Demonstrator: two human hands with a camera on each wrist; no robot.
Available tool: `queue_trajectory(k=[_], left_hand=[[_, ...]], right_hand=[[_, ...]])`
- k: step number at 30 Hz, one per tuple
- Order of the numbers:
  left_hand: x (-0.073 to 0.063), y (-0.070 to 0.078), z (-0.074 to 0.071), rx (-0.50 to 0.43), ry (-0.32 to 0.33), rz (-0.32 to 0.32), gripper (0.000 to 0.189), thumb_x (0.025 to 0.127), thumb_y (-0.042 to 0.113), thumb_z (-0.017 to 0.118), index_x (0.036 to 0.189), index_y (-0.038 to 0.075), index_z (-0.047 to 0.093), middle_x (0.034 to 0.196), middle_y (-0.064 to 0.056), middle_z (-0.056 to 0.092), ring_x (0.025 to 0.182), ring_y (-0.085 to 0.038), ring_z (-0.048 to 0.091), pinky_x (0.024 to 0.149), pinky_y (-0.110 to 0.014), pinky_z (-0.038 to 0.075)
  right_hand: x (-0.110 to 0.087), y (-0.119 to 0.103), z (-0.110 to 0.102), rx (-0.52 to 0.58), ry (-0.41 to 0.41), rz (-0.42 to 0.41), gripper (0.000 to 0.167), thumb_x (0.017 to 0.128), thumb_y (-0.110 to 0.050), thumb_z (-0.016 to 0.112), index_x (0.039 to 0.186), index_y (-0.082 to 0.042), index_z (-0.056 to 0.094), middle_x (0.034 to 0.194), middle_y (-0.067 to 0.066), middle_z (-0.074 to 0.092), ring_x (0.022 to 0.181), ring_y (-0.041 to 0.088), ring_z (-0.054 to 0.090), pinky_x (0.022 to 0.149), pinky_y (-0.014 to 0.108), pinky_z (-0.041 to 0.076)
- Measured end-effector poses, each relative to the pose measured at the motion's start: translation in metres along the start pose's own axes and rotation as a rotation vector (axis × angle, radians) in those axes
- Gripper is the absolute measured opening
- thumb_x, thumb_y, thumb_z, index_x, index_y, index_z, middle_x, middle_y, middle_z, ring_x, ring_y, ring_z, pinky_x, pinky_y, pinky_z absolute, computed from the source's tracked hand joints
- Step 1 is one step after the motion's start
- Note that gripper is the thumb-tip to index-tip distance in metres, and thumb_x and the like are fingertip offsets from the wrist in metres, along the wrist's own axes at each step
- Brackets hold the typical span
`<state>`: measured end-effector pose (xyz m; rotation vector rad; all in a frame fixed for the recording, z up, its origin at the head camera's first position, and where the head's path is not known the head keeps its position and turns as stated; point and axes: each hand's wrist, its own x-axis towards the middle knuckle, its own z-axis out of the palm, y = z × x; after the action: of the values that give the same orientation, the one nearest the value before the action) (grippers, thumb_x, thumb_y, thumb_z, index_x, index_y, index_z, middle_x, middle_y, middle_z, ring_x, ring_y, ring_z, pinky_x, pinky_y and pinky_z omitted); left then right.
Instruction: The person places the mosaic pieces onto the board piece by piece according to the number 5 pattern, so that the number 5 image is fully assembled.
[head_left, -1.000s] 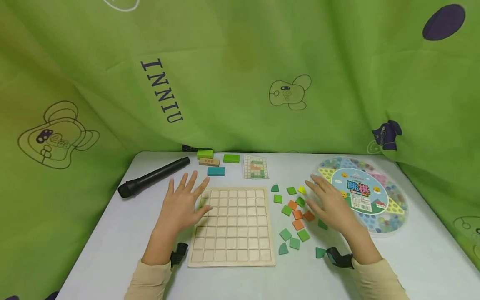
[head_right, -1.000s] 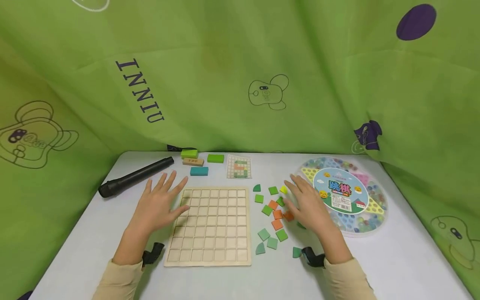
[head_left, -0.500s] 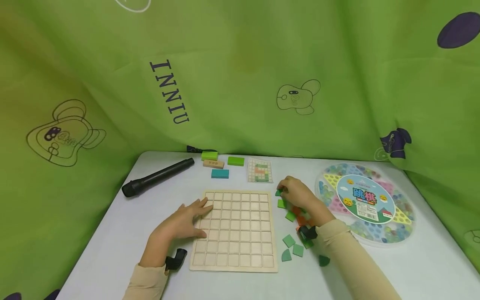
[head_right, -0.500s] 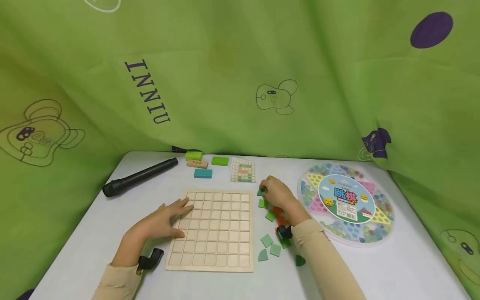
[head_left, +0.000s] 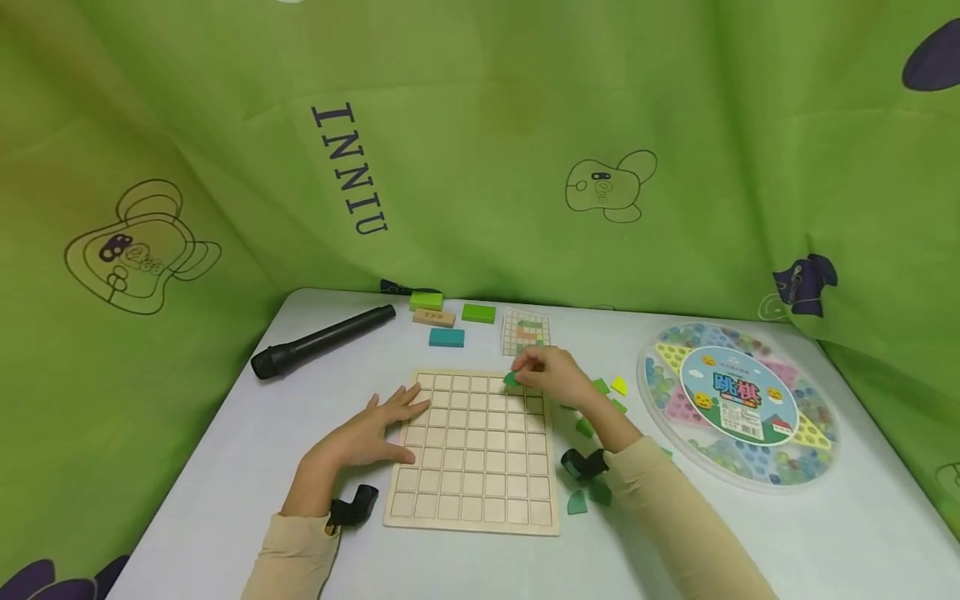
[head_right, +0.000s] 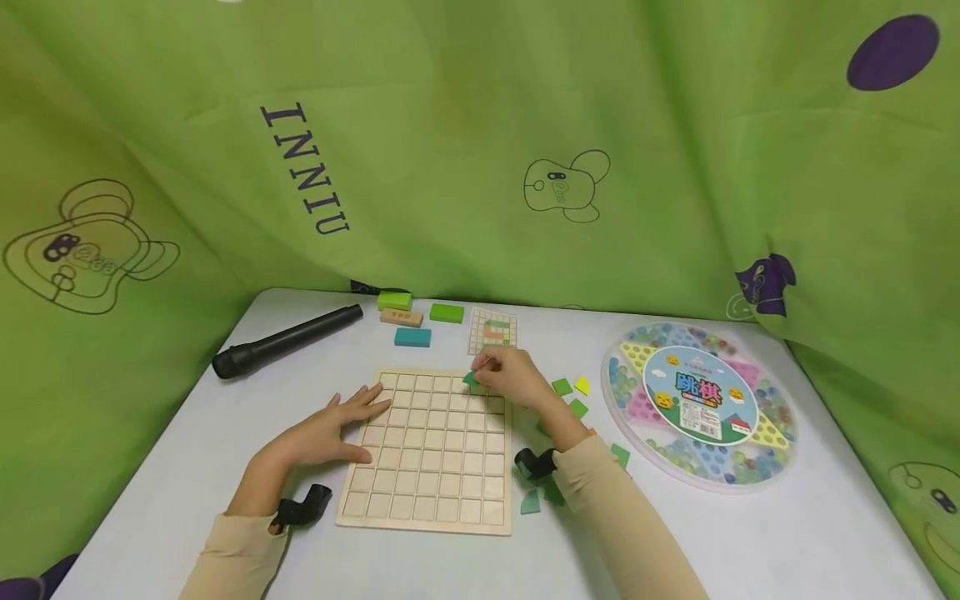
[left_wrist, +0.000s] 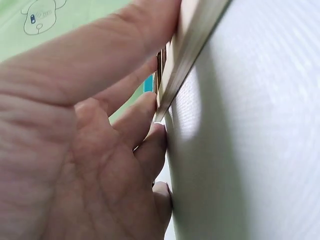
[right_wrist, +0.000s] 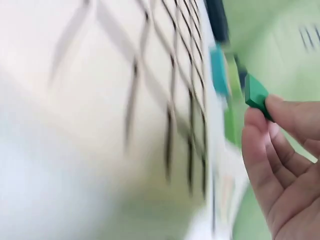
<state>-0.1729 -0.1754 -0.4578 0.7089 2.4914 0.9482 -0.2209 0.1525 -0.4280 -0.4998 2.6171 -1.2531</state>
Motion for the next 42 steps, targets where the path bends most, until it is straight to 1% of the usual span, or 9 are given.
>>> queue_trajectory(k=[2,5,10,17,26,30,34,39,42], left_hand=[[0.002,-0.001,0.000,-0.007,-0.008,0.008,0.085,0.074,0.035,0.077,0.147,0.014,0.037,0.159,-0.010,0.013,0.146,-0.036,0.004,0.116,-0.058,-0.007],[0.004,-0.002,0.002,-0.022,-0.023,0.029,0.084,0.076,0.035,0.076,0.147,0.012,0.036,0.159,-0.013,0.013,0.146,-0.038,0.004,0.115,-0.059,-0.009],[0.007,-0.003,0.006,-0.049,-0.037,0.062,0.081,0.079,0.034,0.073,0.146,0.009,0.036,0.159,-0.014,0.012,0.146,-0.039,0.003,0.114,-0.061,-0.010],[0.014,-0.001,0.009,-0.060,-0.032,0.081,0.080,0.079,0.033,0.073,0.146,0.011,0.036,0.159,-0.014,0.012,0.146,-0.039,0.002,0.113,-0.061,-0.011],[0.012,-0.001,0.005,-0.042,-0.030,0.081,0.081,0.079,0.033,0.073,0.146,0.010,0.036,0.159,-0.014,0.012,0.146,-0.038,0.003,0.113,-0.061,-0.010],[0.010,-0.003,0.000,-0.037,-0.018,0.086,0.081,0.078,0.034,0.073,0.146,0.008,0.037,0.158,-0.015,0.013,0.145,-0.040,0.004,0.113,-0.062,-0.010],[0.007,-0.005,-0.001,-0.032,-0.016,0.085,0.081,0.079,0.036,0.072,0.146,0.009,0.036,0.158,-0.017,0.013,0.145,-0.042,0.003,0.112,-0.064,-0.009],[0.002,-0.009,0.000,-0.044,-0.004,0.061,0.082,0.078,0.034,0.073,0.146,0.009,0.036,0.158,-0.016,0.014,0.145,-0.041,0.003,0.112,-0.063,-0.010],[0.005,-0.010,-0.001,-0.052,-0.005,0.058,0.083,0.077,0.032,0.075,0.147,0.009,0.035,0.158,-0.015,0.013,0.146,-0.039,0.002,0.113,-0.061,-0.011]], right_hand=[[0.010,-0.010,0.017,0.030,-0.067,-0.014,0.006,0.091,-0.011,0.063,0.095,-0.008,0.065,0.084,0.005,0.066,0.078,0.021,0.063,0.068,0.027,0.055],[0.023,-0.020,0.042,0.018,-0.126,-0.027,0.005,0.091,-0.011,0.063,0.092,-0.008,0.066,0.080,0.003,0.066,0.073,0.018,0.064,0.065,0.025,0.054],[0.033,-0.026,0.062,-0.072,-0.150,-0.019,0.005,0.090,-0.008,0.063,0.088,-0.008,0.067,0.078,0.001,0.068,0.069,0.011,0.061,0.062,0.021,0.050],[0.032,-0.028,0.054,-0.179,-0.172,-0.041,0.005,0.090,-0.010,0.062,0.088,-0.010,0.067,0.081,-0.001,0.067,0.072,0.009,0.057,0.066,0.023,0.049],[0.033,-0.023,0.056,-0.210,-0.174,-0.088,0.007,0.090,-0.008,0.061,0.087,-0.010,0.067,0.082,0.000,0.065,0.073,0.010,0.055,0.064,0.022,0.048],[0.033,-0.022,0.060,-0.198,-0.150,-0.098,0.011,0.092,-0.012,0.060,0.093,-0.011,0.070,0.091,0.001,0.065,0.083,0.012,0.057,0.072,0.025,0.051],[0.029,-0.022,0.060,-0.147,-0.151,-0.070,0.020,0.095,-0.018,0.056,0.107,-0.010,0.070,0.102,0.003,0.065,0.093,0.015,0.060,0.080,0.029,0.052],[0.013,-0.026,0.052,-0.082,-0.114,-0.038,0.028,0.097,-0.021,0.054,0.118,-0.007,0.064,0.108,0.006,0.066,0.097,0.018,0.061,0.083,0.032,0.053],[-0.010,-0.023,0.037,-0.035,-0.031,-0.036,0.028,0.096,-0.018,0.055,0.119,-0.004,0.063,0.113,0.009,0.065,0.100,0.021,0.062,0.086,0.034,0.054]])
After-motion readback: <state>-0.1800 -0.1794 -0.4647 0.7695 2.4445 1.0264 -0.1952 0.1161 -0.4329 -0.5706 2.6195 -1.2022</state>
